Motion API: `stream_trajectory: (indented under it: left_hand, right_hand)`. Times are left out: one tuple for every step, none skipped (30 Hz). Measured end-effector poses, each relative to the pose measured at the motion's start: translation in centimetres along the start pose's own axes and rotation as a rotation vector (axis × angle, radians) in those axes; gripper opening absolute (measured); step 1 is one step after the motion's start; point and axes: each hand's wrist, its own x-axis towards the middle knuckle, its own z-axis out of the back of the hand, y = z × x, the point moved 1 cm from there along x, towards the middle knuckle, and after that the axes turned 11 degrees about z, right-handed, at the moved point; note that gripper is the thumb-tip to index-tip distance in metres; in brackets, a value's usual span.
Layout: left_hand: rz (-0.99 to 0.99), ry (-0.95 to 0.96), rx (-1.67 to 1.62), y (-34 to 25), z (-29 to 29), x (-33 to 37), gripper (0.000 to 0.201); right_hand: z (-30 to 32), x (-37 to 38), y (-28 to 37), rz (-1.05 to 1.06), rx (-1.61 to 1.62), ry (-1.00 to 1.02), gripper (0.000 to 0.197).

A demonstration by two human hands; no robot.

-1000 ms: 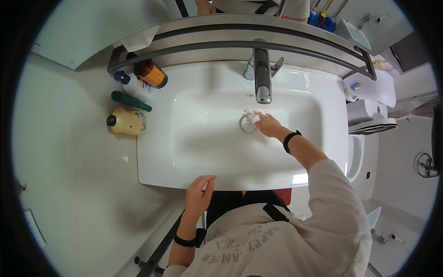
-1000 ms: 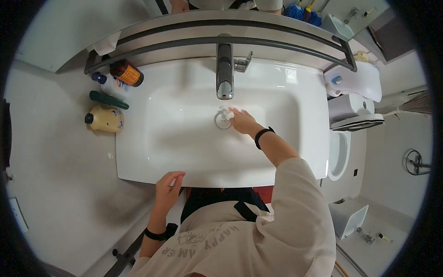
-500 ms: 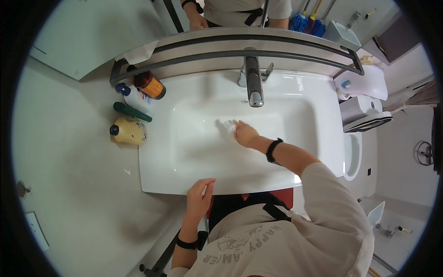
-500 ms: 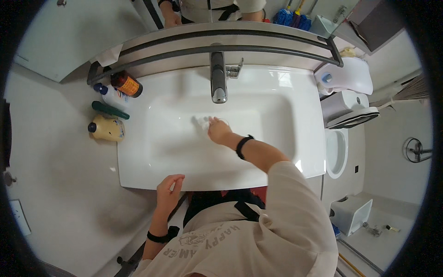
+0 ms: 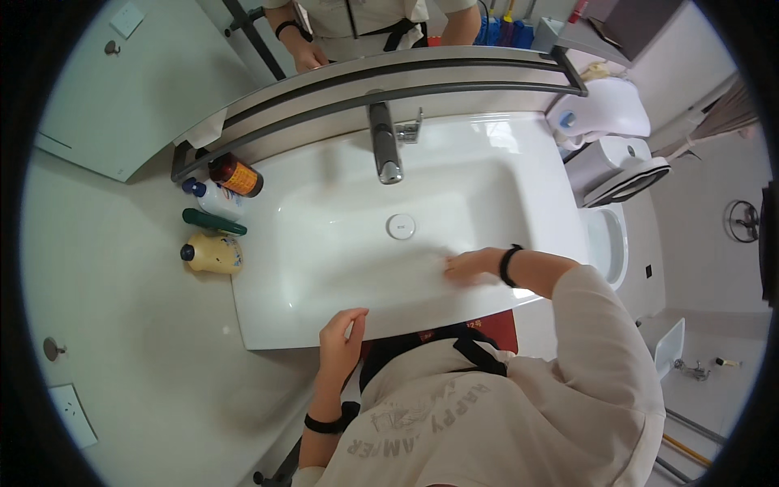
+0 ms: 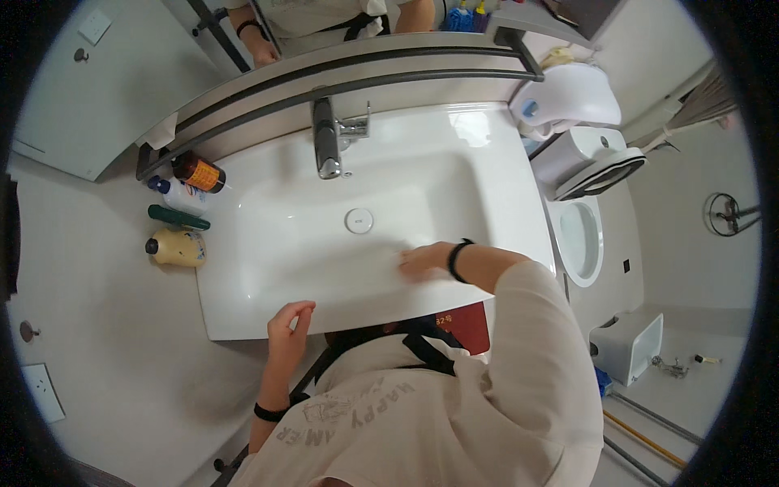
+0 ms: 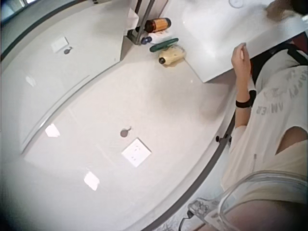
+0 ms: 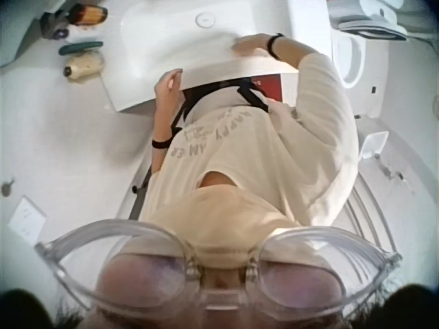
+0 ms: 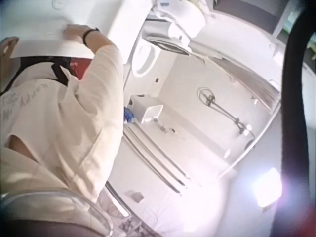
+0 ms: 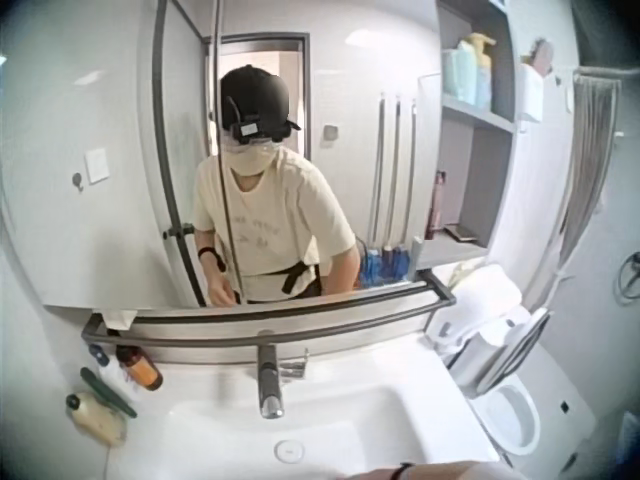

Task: The person is organizing cleaning tools and then cleaning the sink and mirror in a bathroom.

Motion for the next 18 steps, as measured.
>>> stream_trajectory:
  left_hand:
    - [-0.007, 0.01, -0.008, -0.5, -0.6, 0.1, 0.011]
    - [-0.057, 0.05, 0.005, -1.1, -0.9, 1.0, 0.011]
    - [-0.085, 0.069, 0.022, -1.3, -1.1, 1.3, 0.012]
    - [-0.076, 0.05, 0.018, -1.9, -1.5, 1.2, 0.012]
    - [-0.119, 0.104, -0.002, -2.6, -2.0, 1.9, 0.013]
    - [-0.153, 0.149, -0.021, -3.3, -2.6, 2.5, 0.013]
    - [-0.105, 0.259, 0.008, -4.3, -3.2, 3.1, 0.015]
    - [-0.108, 0.247, 0.008, -4.7, -3.5, 3.2, 0.015]
    - [-0.119, 0.292, 0.053, -4.8, -3.8, 3.6, 0.016]
    - [-0.135, 0.341, 0.095, -5.1, -4.2, 3.9, 0.017]
    - [-0.14, 0.341, 0.102, -5.4, -4.4, 4.2, 0.02]
    - [-0.144, 0.326, 0.095, -5.4, -4.8, 4.5, 0.02]
    - [-0.214, 0.315, 0.122, -5.4, -5.3, 5.2, 0.022]
    - [-0.282, 0.303, 0.15, -5.6, -5.5, 5.8, 0.025]
    - [-0.281, 0.292, 0.144, -6.4, -5.6, 6.4, 0.025]
    - [-0.233, 0.324, 0.015, -7.5, -5.8, 6.8, 0.029]
    - [-0.192, 0.365, -0.113, -8.6, -5.5, 7.3, 0.033]
    - [-0.193, 0.355, -0.112, -9.7, -5.3, 7.8, 0.033]
  right_hand:
    - [-2.8, -3.3, -0.9, -0.047, -0.056, -0.005, 0.03]
    - [-4.7, -5.6, -1.7, -0.098, -0.114, -0.017, 0.035]
    - [-3.4, -7.2, 0.9, -0.369, 0.087, -0.14, 0.034]
    - [-2.2, -9.2, 4.0, -0.634, 0.28, -0.258, 0.033]
    - [-3.3, -9.8, 4.9, -0.65, 0.279, -0.265, 0.033]
    - [-4.6, -10.3, 5.1, -0.636, 0.228, -0.256, 0.041]
    - [-4.7, -10.4, 5.7, -0.612, 0.174, -0.248, 0.049]
    - [-4.8, -10.8, 6.3, -0.61, 0.161, -0.25, 0.049]
    - [-3.5, -11.6, 7.6, -0.633, 0.341, -0.443, 0.05]
    - [-2.5, -12.7, 8.2, -0.654, 0.523, -0.635, 0.05]
    - [-1.9, -13.2, 8.1, -0.708, 0.547, -0.649, 0.049]
    - [-1.1, -13.5, 8.1, -0.706, 0.529, -0.648, 0.049]
    - [-0.1, -13.6, 8.1, -0.589, 0.834, -0.856, 0.047]
    - [1.1, -13.5, 8.1, -0.446, 1.139, -1.052, 0.046]
    - [2.8, -13.5, 8.7, -0.445, 1.128, -1.044, 0.046]
    - [5.2, -13.7, 9.9, -0.195, 1.259, -1.182, 0.043]
    - [7.4, -13.7, 11.5, 0.065, 1.382, -1.318, 0.042]
    - [9.0, -13.6, 12.6, 0.072, 1.377, -1.312, 0.042]
